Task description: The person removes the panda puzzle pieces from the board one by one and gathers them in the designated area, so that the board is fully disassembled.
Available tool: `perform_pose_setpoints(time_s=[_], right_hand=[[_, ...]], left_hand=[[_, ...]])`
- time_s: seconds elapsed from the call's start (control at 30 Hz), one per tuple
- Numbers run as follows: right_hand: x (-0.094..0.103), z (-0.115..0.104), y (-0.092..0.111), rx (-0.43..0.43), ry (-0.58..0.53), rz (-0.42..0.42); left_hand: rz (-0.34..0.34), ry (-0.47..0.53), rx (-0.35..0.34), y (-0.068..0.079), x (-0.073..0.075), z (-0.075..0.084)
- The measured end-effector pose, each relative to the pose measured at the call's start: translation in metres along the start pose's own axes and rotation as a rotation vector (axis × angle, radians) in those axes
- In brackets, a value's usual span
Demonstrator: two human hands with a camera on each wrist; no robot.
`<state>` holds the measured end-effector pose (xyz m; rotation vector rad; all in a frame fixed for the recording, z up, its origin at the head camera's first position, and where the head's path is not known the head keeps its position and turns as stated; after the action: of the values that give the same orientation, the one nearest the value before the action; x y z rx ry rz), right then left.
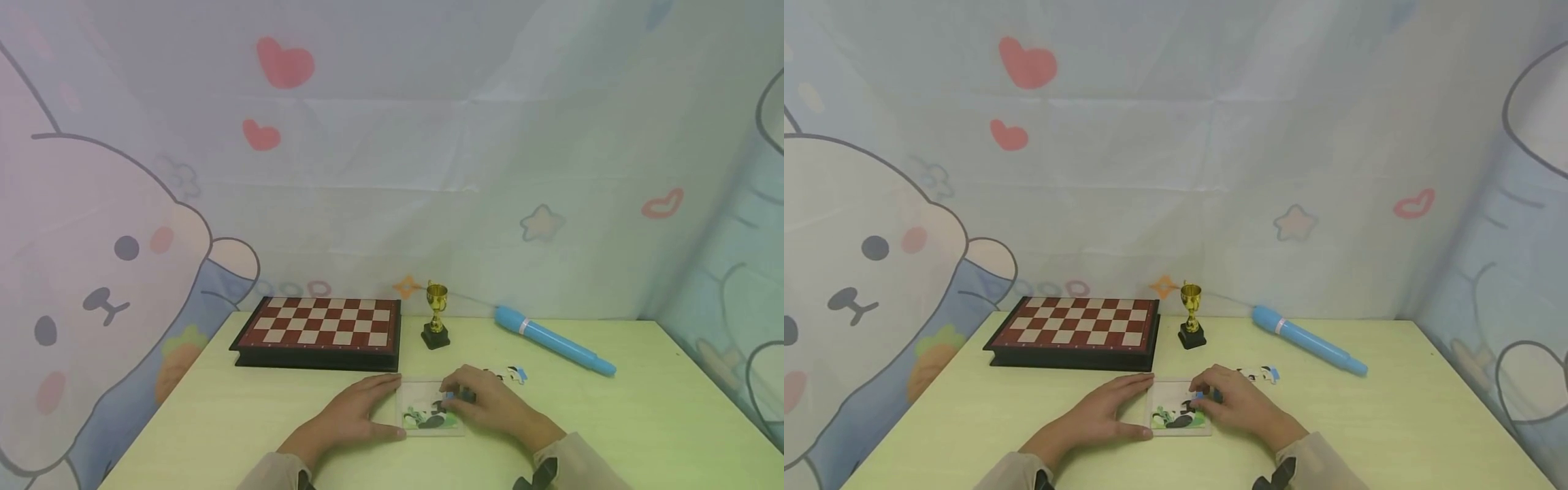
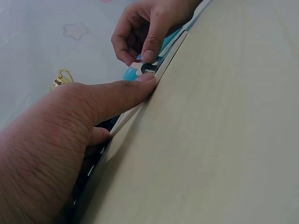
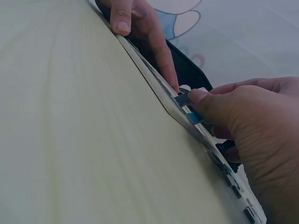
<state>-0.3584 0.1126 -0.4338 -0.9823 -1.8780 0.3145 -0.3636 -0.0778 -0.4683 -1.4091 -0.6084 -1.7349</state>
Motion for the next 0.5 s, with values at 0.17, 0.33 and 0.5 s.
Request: perform_pose_setpoints(time_s=[0.17,0.33,0.5], right_hand=[[0.0013,-0.0037,-0.0008,0.048,-0.012,0.011],[0.0020,-0.0040,-0.0009,0.061,-0.019,0.015],[0.0027,-0.0018,-0.0004,0.051,-0.022,0.024]], left_hand=[[0.004,0.005,-0.002,0.0002,0.0004,0.0002],[0.007,0.007,-0.002,0.0002,0.0008,0.0006],[0.006,0.003,-0.001,0.0009,0.0013,0.0011]])
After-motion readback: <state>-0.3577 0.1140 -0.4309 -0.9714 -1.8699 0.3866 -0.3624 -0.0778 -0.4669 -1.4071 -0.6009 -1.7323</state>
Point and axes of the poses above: each hand's wrist, its own y-axis away from the middle knuckle, its own x-axis out of the back of the hand, z = x × y, the point moved 10 cm from there along -y, towards the middle knuckle, and after that the axes turned 13 degrees about -y, right-handed, at the moved point
